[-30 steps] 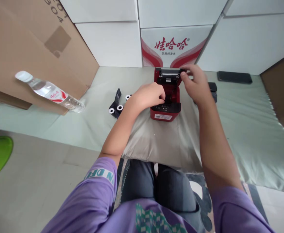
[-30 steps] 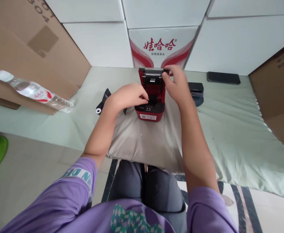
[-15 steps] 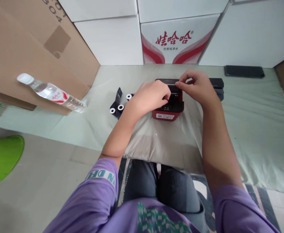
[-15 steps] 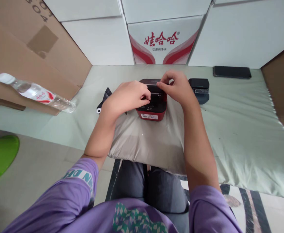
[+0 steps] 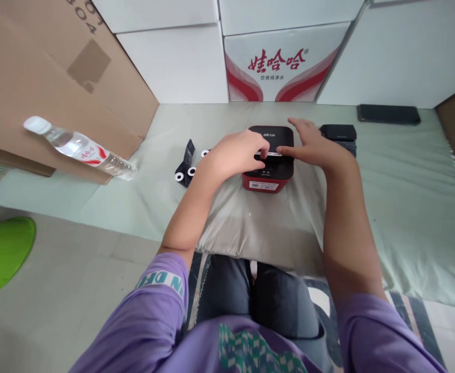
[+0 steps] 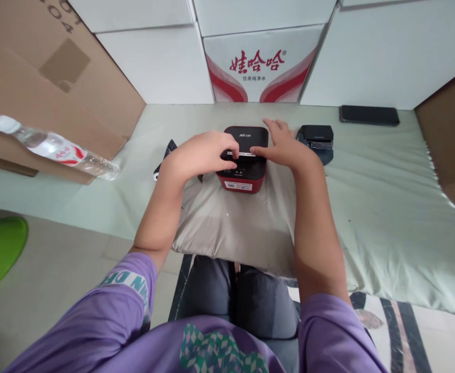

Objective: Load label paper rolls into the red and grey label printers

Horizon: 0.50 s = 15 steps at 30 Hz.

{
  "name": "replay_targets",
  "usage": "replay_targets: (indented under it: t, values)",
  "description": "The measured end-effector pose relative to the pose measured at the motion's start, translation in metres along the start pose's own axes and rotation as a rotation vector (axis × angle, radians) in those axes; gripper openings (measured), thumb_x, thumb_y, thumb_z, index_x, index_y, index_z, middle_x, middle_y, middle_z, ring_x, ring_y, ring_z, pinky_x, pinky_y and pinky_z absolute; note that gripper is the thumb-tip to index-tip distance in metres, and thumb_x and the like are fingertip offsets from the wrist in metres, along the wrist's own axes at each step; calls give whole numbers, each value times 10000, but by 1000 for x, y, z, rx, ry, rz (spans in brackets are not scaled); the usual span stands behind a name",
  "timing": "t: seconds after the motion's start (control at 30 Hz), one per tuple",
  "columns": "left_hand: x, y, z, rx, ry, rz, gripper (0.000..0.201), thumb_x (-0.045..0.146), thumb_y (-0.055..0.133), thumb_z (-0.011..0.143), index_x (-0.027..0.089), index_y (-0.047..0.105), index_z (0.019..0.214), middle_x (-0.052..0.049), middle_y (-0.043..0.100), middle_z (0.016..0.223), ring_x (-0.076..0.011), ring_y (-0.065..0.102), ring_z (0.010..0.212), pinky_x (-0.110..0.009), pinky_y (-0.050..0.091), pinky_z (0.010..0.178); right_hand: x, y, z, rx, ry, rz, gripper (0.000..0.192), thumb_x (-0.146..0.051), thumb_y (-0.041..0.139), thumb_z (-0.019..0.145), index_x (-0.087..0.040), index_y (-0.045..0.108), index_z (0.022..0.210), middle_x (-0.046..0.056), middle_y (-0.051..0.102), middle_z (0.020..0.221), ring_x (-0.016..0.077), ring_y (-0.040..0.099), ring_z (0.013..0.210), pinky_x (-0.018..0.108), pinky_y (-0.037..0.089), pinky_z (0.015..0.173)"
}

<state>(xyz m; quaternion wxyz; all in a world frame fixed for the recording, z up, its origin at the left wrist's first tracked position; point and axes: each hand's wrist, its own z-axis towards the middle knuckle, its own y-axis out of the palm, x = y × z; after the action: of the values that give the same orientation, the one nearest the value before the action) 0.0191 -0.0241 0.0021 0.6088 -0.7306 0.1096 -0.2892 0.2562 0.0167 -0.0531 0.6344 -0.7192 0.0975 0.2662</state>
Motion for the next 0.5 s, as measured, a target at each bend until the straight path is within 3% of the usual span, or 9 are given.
replay_targets:
  t: [0.1,0.23,0.37,0.5]
  values:
    - [0,-1,0,9,-7,6,257,218,660,914,245,828,1106,-48,802,1134,-204,687,968,-308,472,815,7,0,2,-125,53,119,1058,-610,701,940,-290,167,1795,167,369,1806,404,557,1510,536,619,1066]
    - [0,0,0,15,-19,20,262,231,662,914,252,829,1115,-48,809,1108,-209,694,960,-312,470,793,4,1,2,-213,102,301,1127,-548,727,923,-333,53,1800,148,444,1770,357,690,1337,461,707,834]
    - [2,2,2,34,-22,41,239,257,670,924,262,842,1090,-65,808,1104,-235,710,989,-336,485,819,-5,2,0,-238,158,291,1051,-506,698,957,-326,87,1793,148,547,1694,317,737,1258,395,717,756]
    - [6,4,3,59,-43,48,217,251,651,957,263,841,1061,-66,803,1069,-248,713,1029,-349,487,865,-4,3,0,-226,106,273,990,-512,699,957,-339,170,1776,149,638,1603,319,768,1177,403,719,731]
